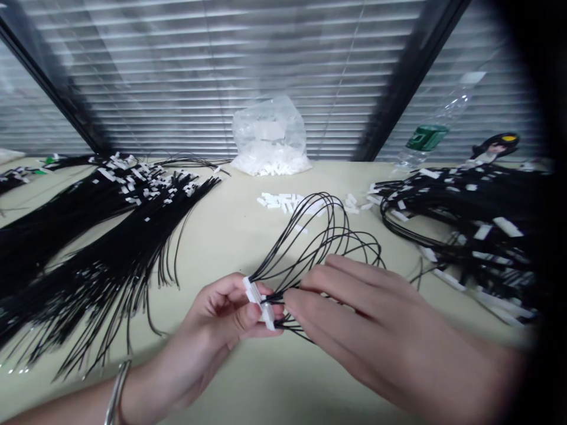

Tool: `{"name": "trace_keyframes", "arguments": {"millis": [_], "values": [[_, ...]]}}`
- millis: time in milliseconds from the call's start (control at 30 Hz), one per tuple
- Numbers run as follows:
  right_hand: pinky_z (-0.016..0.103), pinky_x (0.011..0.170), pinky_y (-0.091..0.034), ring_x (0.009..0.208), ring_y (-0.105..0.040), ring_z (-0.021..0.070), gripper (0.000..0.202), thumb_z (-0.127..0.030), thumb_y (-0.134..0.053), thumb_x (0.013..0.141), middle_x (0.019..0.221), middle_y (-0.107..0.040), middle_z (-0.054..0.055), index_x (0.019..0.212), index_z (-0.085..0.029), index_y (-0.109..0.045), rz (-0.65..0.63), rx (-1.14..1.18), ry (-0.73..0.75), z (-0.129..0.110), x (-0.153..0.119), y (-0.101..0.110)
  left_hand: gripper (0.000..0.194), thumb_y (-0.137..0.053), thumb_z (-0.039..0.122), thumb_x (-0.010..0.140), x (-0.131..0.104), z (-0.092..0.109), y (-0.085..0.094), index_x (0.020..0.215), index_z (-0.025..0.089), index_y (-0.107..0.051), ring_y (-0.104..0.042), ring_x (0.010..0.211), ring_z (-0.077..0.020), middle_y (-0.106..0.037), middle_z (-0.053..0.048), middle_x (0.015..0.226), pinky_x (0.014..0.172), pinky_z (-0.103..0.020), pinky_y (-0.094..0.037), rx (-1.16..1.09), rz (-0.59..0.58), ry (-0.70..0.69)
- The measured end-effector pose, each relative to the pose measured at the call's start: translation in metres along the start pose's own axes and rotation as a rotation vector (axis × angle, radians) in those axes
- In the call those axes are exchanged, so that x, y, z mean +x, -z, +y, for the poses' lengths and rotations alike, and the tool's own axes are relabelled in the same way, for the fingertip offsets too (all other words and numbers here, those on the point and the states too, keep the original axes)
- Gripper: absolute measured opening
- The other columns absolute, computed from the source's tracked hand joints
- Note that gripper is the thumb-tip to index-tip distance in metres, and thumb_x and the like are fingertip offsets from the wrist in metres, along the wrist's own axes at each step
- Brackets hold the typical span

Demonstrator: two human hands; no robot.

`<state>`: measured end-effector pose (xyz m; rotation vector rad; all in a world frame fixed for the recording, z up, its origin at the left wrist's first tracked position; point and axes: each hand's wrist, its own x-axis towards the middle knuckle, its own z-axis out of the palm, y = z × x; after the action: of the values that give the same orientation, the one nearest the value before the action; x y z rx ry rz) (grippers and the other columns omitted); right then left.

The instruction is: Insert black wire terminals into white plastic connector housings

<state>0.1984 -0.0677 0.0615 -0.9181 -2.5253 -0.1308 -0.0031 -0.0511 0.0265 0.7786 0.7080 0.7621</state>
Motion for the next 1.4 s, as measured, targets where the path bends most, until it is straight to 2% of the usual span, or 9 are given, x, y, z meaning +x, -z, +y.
{"name": "trace_keyframes", "arguments": {"millis": [133, 300, 600, 833, 1033, 1100, 1200, 1267, 1400], "values": [[0.028, 0.057, -0.032, 0.067, -0.04, 0.0136, 0.016, -0.009, -0.041, 0.086, 0.076, -0.05, 0.002, 0.08, -0.015, -0.054, 0.023, 0.005, 0.007, -0.001, 0.001, 0.0, 0.016, -0.058, 0.007, 0.08, 0.0, 0.0, 0.0, 0.079, 0.019, -0.068, -0.063, 0.077, -0.0095, -0.069, 0.001, 0.079, 0.074, -0.02, -0.05, 0.01, 0.011, -0.004], [0.027, 0.057, -0.035, 0.068, -0.044, 0.0135, 0.028, -0.009, -0.033, 0.091, 0.075, -0.054, 0.003, 0.087, -0.015, -0.06, 0.057, -0.021, 0.024, -0.002, 0.002, 0.001, 0.01, -0.063, 0.009, 0.077, 0.0, -0.001, -0.001, 0.077, 0.018, -0.068, -0.062, 0.071, -0.0081, -0.067, 0.002, 0.072, 0.068, -0.016, -0.049, 0.013, 0.034, -0.009], [0.028, 0.058, -0.036, 0.07, -0.046, 0.0136, 0.027, -0.009, -0.033, 0.091, 0.077, -0.056, 0.002, 0.092, -0.014, -0.06, 0.089, -0.09, 0.069, -0.004, 0.002, -0.003, 0.007, -0.069, 0.013, 0.072, 0.003, -0.002, 0.0, 0.067, 0.018, -0.067, -0.059, 0.071, -0.0088, -0.065, 0.001, 0.078, 0.062, -0.016, -0.046, 0.033, 0.056, -0.02], [0.026, 0.054, -0.036, 0.065, -0.043, 0.012, 0.031, -0.009, -0.03, 0.092, 0.074, -0.056, 0.001, 0.093, -0.014, -0.061, 0.091, -0.085, 0.096, -0.004, 0.003, -0.005, 0.007, -0.069, 0.016, 0.072, 0.005, -0.004, 0.002, 0.066, 0.017, -0.066, -0.057, 0.068, -0.0086, -0.063, 0.001, 0.072, 0.061, -0.016, -0.045, 0.107, 0.045, -0.055], [0.03, 0.058, -0.041, 0.067, -0.045, 0.0145, 0.031, -0.004, -0.031, 0.087, 0.076, -0.054, 0.003, 0.085, -0.013, -0.061, -0.042, -0.09, 0.09, 0.0, 0.003, -0.003, 0.007, -0.064, 0.013, 0.077, 0.007, -0.005, 0.003, 0.072, 0.017, -0.066, -0.057, 0.07, -0.0094, -0.063, 0.001, 0.072, 0.068, -0.02, -0.047, 0.136, 0.026, -0.072], [0.032, 0.063, -0.043, 0.071, -0.046, 0.0157, 0.028, -0.003, -0.034, 0.085, 0.079, -0.054, 0.004, 0.084, -0.013, -0.06, -0.042, -0.093, 0.091, 0.002, 0.003, 0.0, 0.008, -0.062, 0.012, 0.078, 0.008, -0.004, 0.004, 0.074, 0.018, -0.066, -0.058, 0.072, -0.0096, -0.064, 0.001, 0.072, 0.07, -0.021, -0.048, 0.114, 0.028, -0.074], [0.033, 0.074, -0.044, 0.083, -0.048, 0.0175, 0.02, -0.007, -0.04, 0.086, 0.088, -0.055, 0.007, 0.089, -0.011, -0.06, 0.055, -0.069, 0.085, 0.004, 0.003, 0.008, 0.009, -0.061, 0.011, 0.079, 0.009, -0.001, 0.006, 0.08, 0.018, -0.066, -0.06, 0.076, -0.01, -0.065, 0.0, 0.076, 0.074, -0.021, -0.049, 0.093, 0.074, -0.099], [0.032, 0.078, -0.043, 0.089, -0.048, 0.0183, 0.015, -0.01, -0.044, 0.087, 0.089, -0.056, 0.008, 0.085, -0.011, -0.059, 0.097, -0.051, 0.082, 0.004, 0.002, 0.015, 0.008, -0.06, 0.012, 0.08, 0.008, 0.001, 0.006, 0.081, 0.018, -0.065, -0.061, 0.08, -0.0106, -0.066, 0.0, 0.08, 0.076, -0.021, -0.05, 0.079, 0.129, -0.106], [0.034, 0.072, -0.042, 0.082, -0.049, 0.0182, 0.019, -0.021, -0.048, 0.087, 0.08, -0.056, 0.004, 0.072, -0.015, -0.056, 0.091, -0.108, 0.061, -0.001, -0.001, 0.02, 0.005, -0.062, 0.014, 0.079, 0.007, 0.004, 0.006, 0.078, 0.018, -0.064, -0.062, 0.084, -0.0115, -0.064, 0.0, 0.08, 0.076, -0.019, -0.052, 0.015, 0.22, -0.081]]}}
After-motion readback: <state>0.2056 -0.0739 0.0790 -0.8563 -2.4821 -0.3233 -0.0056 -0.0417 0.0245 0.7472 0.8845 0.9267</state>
